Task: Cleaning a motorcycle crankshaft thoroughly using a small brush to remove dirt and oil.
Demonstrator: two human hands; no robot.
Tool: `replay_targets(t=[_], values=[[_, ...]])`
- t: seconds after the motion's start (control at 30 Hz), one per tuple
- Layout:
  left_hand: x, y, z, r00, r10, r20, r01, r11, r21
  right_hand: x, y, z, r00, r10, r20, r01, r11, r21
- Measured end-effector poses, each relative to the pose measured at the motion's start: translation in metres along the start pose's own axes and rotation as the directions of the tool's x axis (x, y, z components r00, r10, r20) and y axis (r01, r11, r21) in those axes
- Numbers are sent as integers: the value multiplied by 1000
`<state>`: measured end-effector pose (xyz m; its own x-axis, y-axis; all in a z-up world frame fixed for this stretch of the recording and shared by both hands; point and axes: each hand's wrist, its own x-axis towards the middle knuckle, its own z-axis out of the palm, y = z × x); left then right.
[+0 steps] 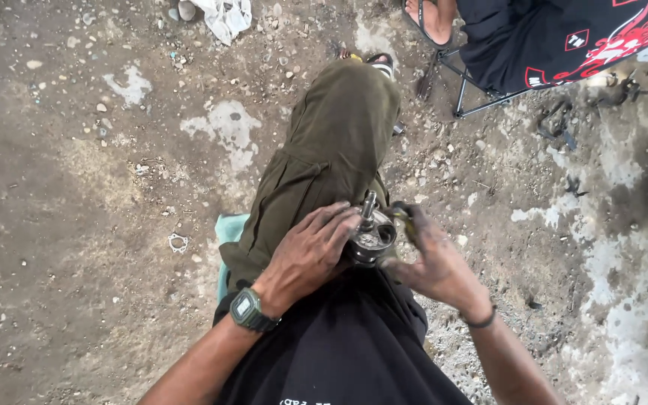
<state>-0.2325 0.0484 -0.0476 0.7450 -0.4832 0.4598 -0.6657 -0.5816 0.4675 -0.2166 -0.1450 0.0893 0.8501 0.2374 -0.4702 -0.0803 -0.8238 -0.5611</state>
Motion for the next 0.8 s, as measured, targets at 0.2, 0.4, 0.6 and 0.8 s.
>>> replay_targets(t=[0.2,0.4,0.6,0.8], values=[[-3,42,-54,962,-268,41,265,962,68,17,-15,12,990,121,66,-115,989,-89],[-24,58,-61,867,-396,303,399,915,55,29,44,42,939,-280,-199,275,960,-53],[-39,58,-59,802,-253,540,235,967,104,29,57,7,857,-413,-308,497,821,283],[1,64,-136,802,-106,588,500,658,-564,32,79,-13,808,-374,-456,518,819,246]])
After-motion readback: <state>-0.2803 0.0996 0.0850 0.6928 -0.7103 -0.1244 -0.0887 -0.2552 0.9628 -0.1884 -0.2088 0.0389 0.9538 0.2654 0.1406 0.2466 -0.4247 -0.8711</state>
